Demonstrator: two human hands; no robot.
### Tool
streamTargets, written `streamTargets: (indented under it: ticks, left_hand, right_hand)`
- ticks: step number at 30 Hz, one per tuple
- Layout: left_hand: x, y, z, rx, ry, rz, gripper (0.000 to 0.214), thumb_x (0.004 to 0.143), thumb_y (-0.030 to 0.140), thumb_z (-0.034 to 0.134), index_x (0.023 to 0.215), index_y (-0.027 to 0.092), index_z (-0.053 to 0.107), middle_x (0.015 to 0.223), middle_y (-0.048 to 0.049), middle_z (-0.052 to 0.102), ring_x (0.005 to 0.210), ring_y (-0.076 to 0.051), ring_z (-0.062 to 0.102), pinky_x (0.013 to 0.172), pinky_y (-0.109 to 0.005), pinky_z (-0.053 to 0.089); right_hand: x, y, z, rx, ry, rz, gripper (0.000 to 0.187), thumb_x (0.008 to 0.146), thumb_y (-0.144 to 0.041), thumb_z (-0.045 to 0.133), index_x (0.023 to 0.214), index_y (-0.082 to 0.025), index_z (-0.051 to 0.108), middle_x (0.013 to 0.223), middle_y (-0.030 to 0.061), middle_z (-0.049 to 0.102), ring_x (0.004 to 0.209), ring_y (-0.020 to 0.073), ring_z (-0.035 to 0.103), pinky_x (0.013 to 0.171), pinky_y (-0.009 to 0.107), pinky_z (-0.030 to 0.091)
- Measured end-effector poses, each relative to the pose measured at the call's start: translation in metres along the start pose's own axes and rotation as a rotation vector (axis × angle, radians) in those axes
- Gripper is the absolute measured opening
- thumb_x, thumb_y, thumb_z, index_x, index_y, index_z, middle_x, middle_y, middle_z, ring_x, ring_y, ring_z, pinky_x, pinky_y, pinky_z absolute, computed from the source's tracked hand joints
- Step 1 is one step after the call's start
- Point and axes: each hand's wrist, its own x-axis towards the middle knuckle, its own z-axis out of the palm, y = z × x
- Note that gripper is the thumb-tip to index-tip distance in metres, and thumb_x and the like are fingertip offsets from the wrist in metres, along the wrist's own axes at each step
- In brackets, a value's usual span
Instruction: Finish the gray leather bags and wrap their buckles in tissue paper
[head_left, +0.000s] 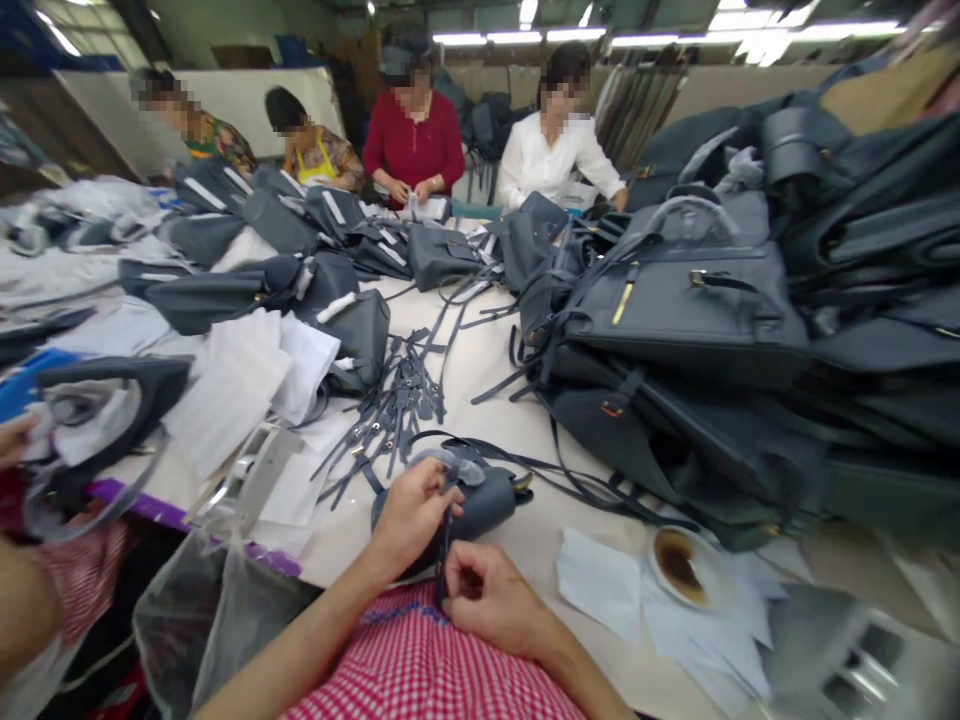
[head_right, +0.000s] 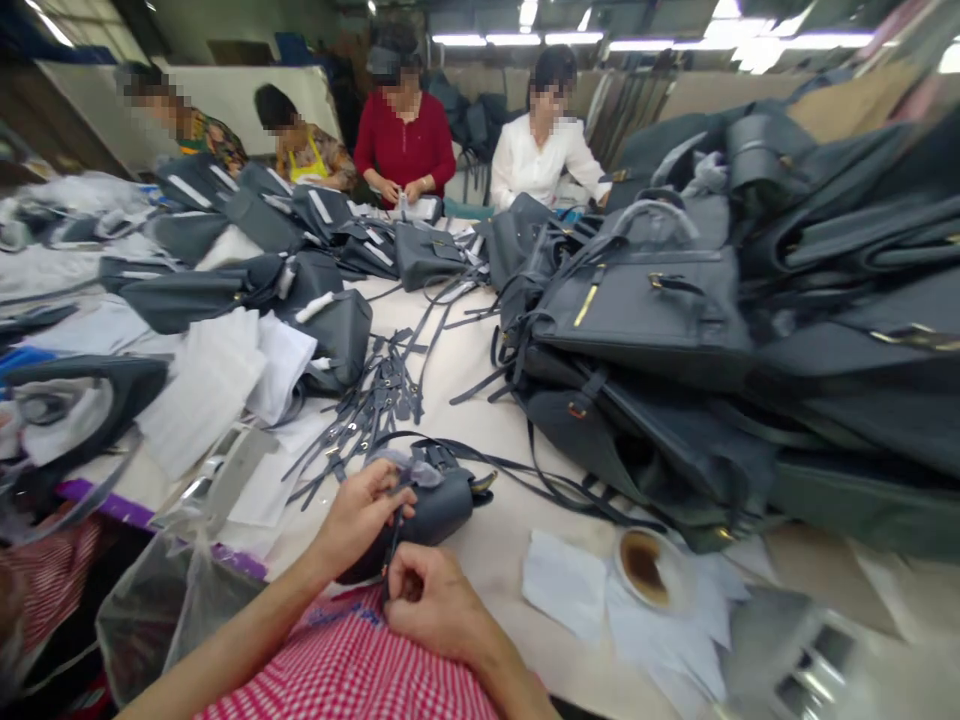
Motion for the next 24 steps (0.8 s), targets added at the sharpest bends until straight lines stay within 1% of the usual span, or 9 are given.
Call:
streamTargets:
  ticks: [3, 5, 8, 11, 13, 15, 18, 20, 24]
  left_hand:
    - [0.013, 0.005, 0.007, -0.207, 0.090, -0.064, 0.021, 0.069, 0.023, 0.074, 0.077, 0.017, 0.055, 0.068, 0.0019, 0.065, 0.059, -0.014, 0.066, 0.056, -0.021, 0.051]
    - [0.012, 0.012, 0.009, -0.423, 0.067, -0.156, 0.030, 0.064, 0.025, 0.079, 0.081, 0.016, 0.057, 0.076, -0.0003, 0.068, 0.066, -0.015, 0.067, 0.066, -0.026, 0.055]
    - [-0.005, 0.016, 0.009, -0.585, -0.117, -0.315, 0.036, 0.065, 0.027, 0.081, 0.093, 0.015, 0.062, 0.090, -0.0060, 0.071, 0.080, -0.018, 0.068, 0.080, -0.032, 0.055]
    - [-0.024, 0.004, 0.010, -0.481, -0.327, -0.373, 0.033, 0.074, 0.038, 0.074, 0.095, 0.014, 0.065, 0.083, -0.0066, 0.071, 0.076, -0.018, 0.066, 0.078, -0.033, 0.053]
    - [-0.030, -0.009, 0.011, -0.301, -0.397, -0.309, 0.033, 0.078, 0.046, 0.067, 0.088, 0.014, 0.068, 0.078, -0.0060, 0.070, 0.074, -0.018, 0.064, 0.078, -0.032, 0.051]
    - [-0.029, -0.018, 0.010, -0.094, -0.396, -0.198, 0.035, 0.083, 0.048, 0.060, 0.083, 0.015, 0.070, 0.081, -0.0065, 0.070, 0.079, -0.020, 0.064, 0.082, -0.032, 0.049]
    - [-0.019, -0.022, 0.007, 0.107, -0.312, -0.044, 0.036, 0.089, 0.046, 0.049, 0.083, 0.016, 0.069, 0.082, -0.0061, 0.069, 0.081, -0.020, 0.064, 0.080, -0.031, 0.049]
    - [-0.012, -0.021, 0.003, 0.170, -0.247, 0.024, 0.035, 0.091, 0.043, 0.045, 0.082, 0.017, 0.066, 0.078, -0.0048, 0.068, 0.074, -0.019, 0.064, 0.073, -0.029, 0.050]
    - [0.000, -0.021, -0.008, 0.263, -0.173, 0.106, 0.031, 0.091, 0.040, 0.045, 0.080, 0.017, 0.062, 0.077, -0.0042, 0.067, 0.069, -0.017, 0.064, 0.064, -0.026, 0.050]
  right_hand:
    - [0.010, 0.022, 0.002, 0.092, 0.114, 0.091, 0.017, 0.057, -0.007, 0.056, 0.060, -0.021, 0.046, 0.052, -0.0096, 0.043, 0.048, 0.0065, 0.036, 0.044, 0.018, 0.026]
    - [0.015, 0.034, 0.001, 0.103, 0.206, 0.113, 0.017, 0.059, -0.009, 0.056, 0.062, -0.021, 0.045, 0.053, -0.0094, 0.044, 0.048, 0.0067, 0.038, 0.045, 0.018, 0.029]
    - [0.008, 0.049, -0.008, 0.087, 0.300, 0.108, 0.013, 0.064, -0.016, 0.061, 0.068, -0.021, 0.050, 0.059, -0.0073, 0.053, 0.052, 0.0086, 0.048, 0.049, 0.019, 0.038]
    - [-0.019, 0.075, -0.026, 0.002, 0.422, 0.114, 0.008, 0.076, -0.028, 0.057, 0.076, -0.021, 0.057, 0.067, -0.0022, 0.062, 0.061, 0.0137, 0.059, 0.058, 0.024, 0.048]
    - [-0.044, 0.100, -0.043, -0.098, 0.560, 0.149, 0.020, 0.085, -0.037, 0.047, 0.082, -0.020, 0.059, 0.071, 0.0023, 0.065, 0.067, 0.0184, 0.063, 0.065, 0.030, 0.052]
    - [-0.068, 0.129, -0.061, -0.234, 0.715, 0.183, 0.030, 0.085, -0.043, 0.046, 0.094, -0.019, 0.062, 0.088, 0.0095, 0.068, 0.084, 0.0251, 0.065, 0.080, 0.041, 0.051]
    - [-0.090, 0.170, -0.080, -0.436, 0.870, 0.203, 0.051, 0.077, -0.054, 0.055, 0.113, -0.017, 0.060, 0.123, 0.0196, 0.059, 0.120, 0.0369, 0.050, 0.103, 0.055, 0.037]
    - [-0.092, 0.189, -0.085, -0.536, 0.918, 0.224, 0.063, 0.075, -0.059, 0.056, 0.119, -0.014, 0.058, 0.132, 0.0231, 0.053, 0.129, 0.0398, 0.042, 0.106, 0.056, 0.032]
    - [-0.085, 0.203, -0.092, -0.685, 0.982, 0.325, 0.070, 0.088, -0.059, 0.034, 0.128, -0.005, 0.052, 0.131, 0.0271, 0.054, 0.126, 0.0375, 0.046, 0.104, 0.052, 0.037]
